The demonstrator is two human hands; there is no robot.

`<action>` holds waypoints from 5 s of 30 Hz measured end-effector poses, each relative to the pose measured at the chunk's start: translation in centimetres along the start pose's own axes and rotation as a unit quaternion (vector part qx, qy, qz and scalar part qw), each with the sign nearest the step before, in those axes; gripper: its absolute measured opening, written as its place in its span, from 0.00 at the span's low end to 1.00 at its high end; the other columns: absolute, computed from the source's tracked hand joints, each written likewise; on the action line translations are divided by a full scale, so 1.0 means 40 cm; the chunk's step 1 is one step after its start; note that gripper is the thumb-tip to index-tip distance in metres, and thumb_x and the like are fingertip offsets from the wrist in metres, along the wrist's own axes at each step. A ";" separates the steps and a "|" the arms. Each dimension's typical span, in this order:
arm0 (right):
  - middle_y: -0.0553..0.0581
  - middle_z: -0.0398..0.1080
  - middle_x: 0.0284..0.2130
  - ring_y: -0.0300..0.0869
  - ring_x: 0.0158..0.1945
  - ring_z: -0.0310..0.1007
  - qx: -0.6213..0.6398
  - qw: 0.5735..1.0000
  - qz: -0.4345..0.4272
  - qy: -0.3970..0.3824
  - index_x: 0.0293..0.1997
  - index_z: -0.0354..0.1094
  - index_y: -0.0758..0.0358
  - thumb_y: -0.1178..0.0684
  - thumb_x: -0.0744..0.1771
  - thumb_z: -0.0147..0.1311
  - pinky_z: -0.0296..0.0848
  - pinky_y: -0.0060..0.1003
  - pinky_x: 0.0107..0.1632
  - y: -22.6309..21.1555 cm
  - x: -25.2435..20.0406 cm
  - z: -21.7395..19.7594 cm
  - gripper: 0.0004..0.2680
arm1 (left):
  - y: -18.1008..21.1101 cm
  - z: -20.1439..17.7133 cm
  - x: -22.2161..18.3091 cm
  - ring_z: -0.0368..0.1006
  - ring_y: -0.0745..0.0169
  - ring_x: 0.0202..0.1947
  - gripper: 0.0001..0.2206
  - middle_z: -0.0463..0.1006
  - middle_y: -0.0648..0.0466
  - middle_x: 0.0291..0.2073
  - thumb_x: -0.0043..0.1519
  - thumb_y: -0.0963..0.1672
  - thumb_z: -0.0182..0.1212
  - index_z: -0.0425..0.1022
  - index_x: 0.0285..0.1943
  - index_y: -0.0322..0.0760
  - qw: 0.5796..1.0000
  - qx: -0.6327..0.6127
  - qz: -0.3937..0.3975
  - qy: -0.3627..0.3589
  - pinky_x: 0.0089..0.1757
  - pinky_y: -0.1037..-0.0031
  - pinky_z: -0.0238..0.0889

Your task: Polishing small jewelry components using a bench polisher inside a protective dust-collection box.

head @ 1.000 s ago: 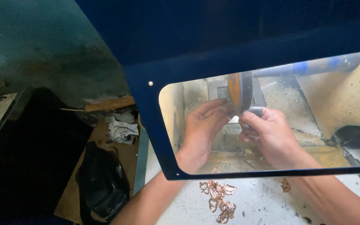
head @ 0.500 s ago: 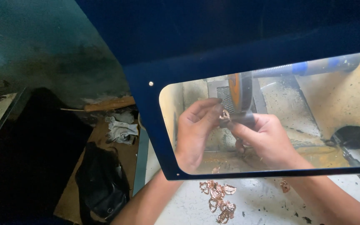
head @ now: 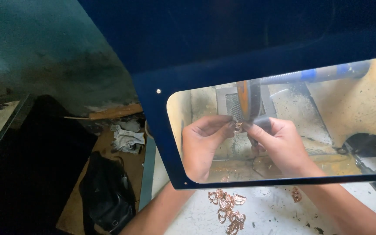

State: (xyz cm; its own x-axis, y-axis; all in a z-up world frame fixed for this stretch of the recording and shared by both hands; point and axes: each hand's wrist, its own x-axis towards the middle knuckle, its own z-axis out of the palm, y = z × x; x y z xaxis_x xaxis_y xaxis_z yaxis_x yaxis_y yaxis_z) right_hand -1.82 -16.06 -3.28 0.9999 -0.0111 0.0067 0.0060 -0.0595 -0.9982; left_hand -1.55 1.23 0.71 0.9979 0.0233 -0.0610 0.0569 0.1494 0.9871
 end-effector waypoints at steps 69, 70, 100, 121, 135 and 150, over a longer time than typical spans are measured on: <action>0.48 0.51 0.20 0.34 0.22 0.48 0.248 0.956 0.158 0.000 0.26 0.59 0.57 0.57 0.69 0.52 0.51 0.32 0.25 -0.023 0.012 -0.015 0.10 | -0.044 0.029 0.046 0.82 0.52 0.32 0.05 0.81 0.45 0.36 0.60 0.39 0.64 0.82 0.39 0.28 0.997 -0.006 0.036 -0.069 0.41 0.69 0.80; 0.47 0.50 0.19 0.33 0.21 0.46 0.268 0.951 0.154 -0.012 0.25 0.57 0.55 0.56 0.69 0.53 0.50 0.32 0.26 -0.016 0.015 -0.019 0.11 | -0.051 0.031 0.049 0.82 0.50 0.31 0.04 0.81 0.44 0.35 0.61 0.38 0.64 0.81 0.39 0.27 0.996 -0.024 0.040 -0.072 0.41 0.68 0.80; 0.41 0.52 0.14 0.27 0.15 0.54 0.295 0.951 0.092 0.000 0.22 0.64 0.58 0.56 0.68 0.56 0.64 0.29 0.21 -0.021 0.013 0.038 0.11 | -0.025 0.024 0.027 0.82 0.51 0.43 0.08 0.79 0.45 0.41 0.60 0.40 0.66 0.82 0.43 0.28 0.999 0.018 0.037 -0.017 0.48 0.57 0.77; 0.54 0.84 0.40 0.35 0.39 0.83 -0.057 0.974 -0.220 0.004 0.43 0.82 0.61 0.60 0.63 0.59 0.80 0.27 0.41 -0.026 -0.045 -0.010 0.08 | 0.032 -0.024 -0.054 0.80 0.58 0.43 0.08 0.82 0.47 0.40 0.60 0.37 0.65 0.74 0.45 0.35 0.906 0.135 0.386 -0.110 0.50 0.70 0.78; 0.54 0.60 0.12 0.39 0.20 0.57 0.165 0.983 0.062 0.048 0.22 0.73 0.70 0.60 0.66 0.60 0.66 0.38 0.29 0.012 0.001 -0.002 0.10 | -0.006 0.040 0.024 0.79 0.64 0.37 0.14 0.82 0.47 0.33 0.53 0.37 0.72 0.65 0.34 0.37 0.995 -0.038 0.082 -0.032 0.41 0.73 0.75; 0.38 0.50 0.15 0.28 0.15 0.49 0.358 0.927 0.105 -0.042 0.27 0.64 0.58 0.57 0.68 0.51 0.65 0.32 0.25 0.043 0.035 0.005 0.07 | -0.034 0.029 0.052 0.77 0.64 0.36 0.14 0.80 0.48 0.34 0.56 0.36 0.69 0.64 0.36 0.40 0.994 -0.097 -0.031 -0.044 0.43 0.76 0.69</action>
State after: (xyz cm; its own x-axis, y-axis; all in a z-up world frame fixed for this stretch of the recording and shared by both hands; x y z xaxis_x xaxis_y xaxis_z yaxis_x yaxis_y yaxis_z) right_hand -0.42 -15.97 -4.99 0.9771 0.1318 -0.1672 -0.2129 0.6135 -0.7604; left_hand 0.49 -0.08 -0.59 0.9920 -0.0778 -0.0995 0.1200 0.3358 0.9343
